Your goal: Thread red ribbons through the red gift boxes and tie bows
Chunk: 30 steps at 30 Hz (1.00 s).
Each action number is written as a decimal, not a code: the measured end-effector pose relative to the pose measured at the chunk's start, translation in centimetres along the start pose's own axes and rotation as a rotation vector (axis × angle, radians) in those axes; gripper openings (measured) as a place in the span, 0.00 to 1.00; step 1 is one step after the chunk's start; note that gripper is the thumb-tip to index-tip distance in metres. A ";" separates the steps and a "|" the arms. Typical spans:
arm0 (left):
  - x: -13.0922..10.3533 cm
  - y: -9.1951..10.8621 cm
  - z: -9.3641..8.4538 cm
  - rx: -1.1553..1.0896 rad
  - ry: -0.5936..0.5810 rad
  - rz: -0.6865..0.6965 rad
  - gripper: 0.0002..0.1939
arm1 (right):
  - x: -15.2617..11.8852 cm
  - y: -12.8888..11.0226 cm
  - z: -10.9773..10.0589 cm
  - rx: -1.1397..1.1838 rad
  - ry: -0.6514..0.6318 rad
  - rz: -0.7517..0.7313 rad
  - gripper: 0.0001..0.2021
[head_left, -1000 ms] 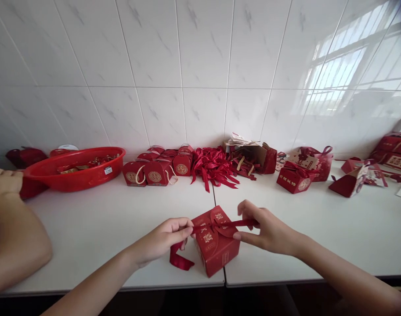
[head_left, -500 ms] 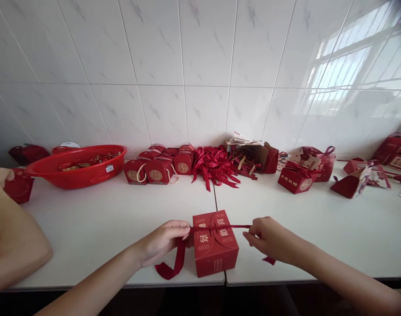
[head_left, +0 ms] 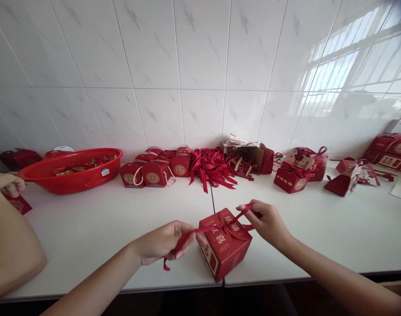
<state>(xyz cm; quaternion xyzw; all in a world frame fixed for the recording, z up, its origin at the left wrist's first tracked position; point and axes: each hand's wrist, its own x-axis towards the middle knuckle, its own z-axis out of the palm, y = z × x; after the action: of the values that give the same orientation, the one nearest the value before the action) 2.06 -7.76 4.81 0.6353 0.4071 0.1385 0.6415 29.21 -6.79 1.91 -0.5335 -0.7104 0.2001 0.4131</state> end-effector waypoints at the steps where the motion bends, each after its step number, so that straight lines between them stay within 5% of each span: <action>1: 0.1 0.7 0.3 -0.014 0.025 0.043 0.22 | 0.1 -0.5 0.0 0.081 -0.011 0.006 0.25; 4: 0.5 2.4 1.6 0.052 0.151 0.143 0.27 | 0.1 -2.1 -0.1 0.253 -0.116 0.008 0.23; 9: 1.6 2.5 3.6 0.404 0.372 0.345 0.13 | 0.3 -3.8 -0.1 0.417 -0.229 0.092 0.16; 15: 2.2 1.6 4.8 0.872 0.600 0.351 0.09 | 0.6 -4.4 1.1 0.392 -0.360 0.109 0.13; 23: 2.8 0.4 4.6 0.923 0.576 0.458 0.14 | 1.3 -5.0 2.3 0.314 -0.388 0.147 0.01; 30: 2.6 1.0 2.5 0.806 0.386 0.587 0.16 | 2.2 -4.8 1.4 0.105 -0.531 0.079 0.04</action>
<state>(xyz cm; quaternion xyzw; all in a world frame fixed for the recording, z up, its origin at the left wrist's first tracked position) 5.77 -7.56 4.45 0.8814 0.3438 0.2593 0.1943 25.05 -6.21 5.47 -0.4676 -0.7612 0.3854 0.2312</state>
